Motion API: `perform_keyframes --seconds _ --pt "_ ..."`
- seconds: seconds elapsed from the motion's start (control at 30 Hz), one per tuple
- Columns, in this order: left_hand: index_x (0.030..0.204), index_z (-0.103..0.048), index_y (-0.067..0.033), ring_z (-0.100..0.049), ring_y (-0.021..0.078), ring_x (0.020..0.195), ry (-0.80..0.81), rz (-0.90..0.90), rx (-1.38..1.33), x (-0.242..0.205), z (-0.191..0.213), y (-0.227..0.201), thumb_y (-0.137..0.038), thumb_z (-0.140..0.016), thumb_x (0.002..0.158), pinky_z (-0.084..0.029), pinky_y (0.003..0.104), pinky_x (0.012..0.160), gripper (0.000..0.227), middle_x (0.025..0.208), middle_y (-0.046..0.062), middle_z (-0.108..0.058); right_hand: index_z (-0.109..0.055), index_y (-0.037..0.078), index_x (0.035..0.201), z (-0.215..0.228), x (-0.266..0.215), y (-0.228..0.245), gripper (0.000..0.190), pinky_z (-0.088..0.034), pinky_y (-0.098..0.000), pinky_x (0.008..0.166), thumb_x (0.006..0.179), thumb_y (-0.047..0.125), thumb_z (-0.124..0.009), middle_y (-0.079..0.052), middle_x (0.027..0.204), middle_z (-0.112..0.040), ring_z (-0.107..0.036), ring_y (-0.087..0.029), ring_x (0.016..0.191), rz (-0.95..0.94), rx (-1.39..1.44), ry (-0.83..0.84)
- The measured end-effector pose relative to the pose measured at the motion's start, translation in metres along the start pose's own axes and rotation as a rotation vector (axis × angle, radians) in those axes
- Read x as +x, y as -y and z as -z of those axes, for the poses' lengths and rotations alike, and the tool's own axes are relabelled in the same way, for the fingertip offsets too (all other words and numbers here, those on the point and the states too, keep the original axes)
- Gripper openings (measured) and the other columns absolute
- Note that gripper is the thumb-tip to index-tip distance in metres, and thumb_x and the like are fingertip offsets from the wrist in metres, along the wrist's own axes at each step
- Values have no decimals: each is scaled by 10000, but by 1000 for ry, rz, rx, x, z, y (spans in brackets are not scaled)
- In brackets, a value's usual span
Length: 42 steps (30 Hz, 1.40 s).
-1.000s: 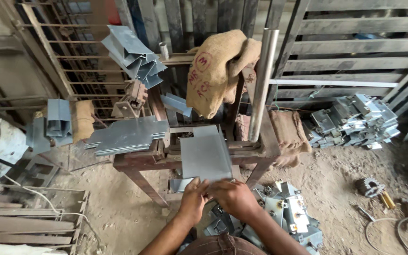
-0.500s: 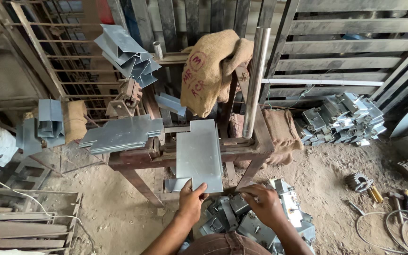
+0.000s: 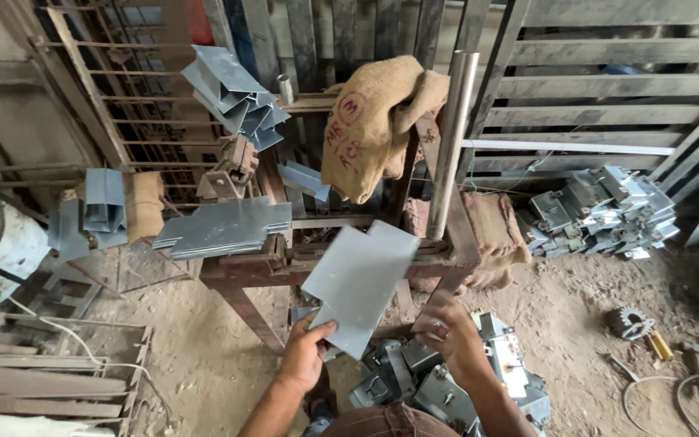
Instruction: The person operates a manual metal bending machine to fold rectangular metal sheets. They repeatedly place a sheet into the machine, pull a lever to bend the metal, and remove the finished piece to place it on a stack. The process is performed one sheet at a time in a repetitive cycle.
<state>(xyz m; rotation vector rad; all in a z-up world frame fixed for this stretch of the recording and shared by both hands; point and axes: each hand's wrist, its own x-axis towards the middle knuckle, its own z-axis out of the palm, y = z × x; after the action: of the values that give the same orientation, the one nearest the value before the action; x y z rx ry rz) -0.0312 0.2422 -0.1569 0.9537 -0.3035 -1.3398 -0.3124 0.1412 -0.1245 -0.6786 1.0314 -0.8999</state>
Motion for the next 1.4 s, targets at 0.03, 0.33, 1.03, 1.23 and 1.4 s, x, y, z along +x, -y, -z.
perform_keyframes --seconds 0.03,0.33,1.03,1.23,1.4 --pt "1190 -686 21 -724 204 915 -4 15 -23 0 4 -5 -81 -699 824 -597 322 809 381 1026 113 -749 -328 203 1567 -9 -1 5 682 -516 -551 996 972 519 -432 -235 1461 -513 -552 -376 1205 -80 197 -84" --pt "1103 -712 -7 -712 242 865 -267 148 28 1 18 -4 -280 -713 899 -583 386 765 341 991 111 -743 -462 61 1494 -25 -1 -13 846 -368 -546 1106 956 713 -434 -201 1498 -510 -487 -369 1353 -176 562 -309" --pt "1217 -690 -52 -700 242 986 -186 199 -33 38 29 7 -318 -717 887 -572 425 824 425 1097 91 -742 -611 52 1279 -17 84 -40 425 -487 -515 1037 945 311 -653 -149 1299 -643 -610 -329 1170 -219 545 -347" --pt "1196 -695 -46 -707 238 966 -226 220 -19 46 30 5 -302 -726 881 -579 417 817 406 1081 94 -747 -590 73 1286 -32 91 -29 427 -460 -553 1047 948 334 -597 -150 1326 -634 -590 -339 1207 -265 453 -426" --pt "1182 -689 -32 -708 241 943 -245 229 7 54 27 2 -295 -745 873 -588 417 802 409 1070 104 -743 -574 65 1294 -42 97 -18 425 -454 -556 1083 964 332 -595 -167 1355 -608 -577 -343 1243 -292 430 -462"
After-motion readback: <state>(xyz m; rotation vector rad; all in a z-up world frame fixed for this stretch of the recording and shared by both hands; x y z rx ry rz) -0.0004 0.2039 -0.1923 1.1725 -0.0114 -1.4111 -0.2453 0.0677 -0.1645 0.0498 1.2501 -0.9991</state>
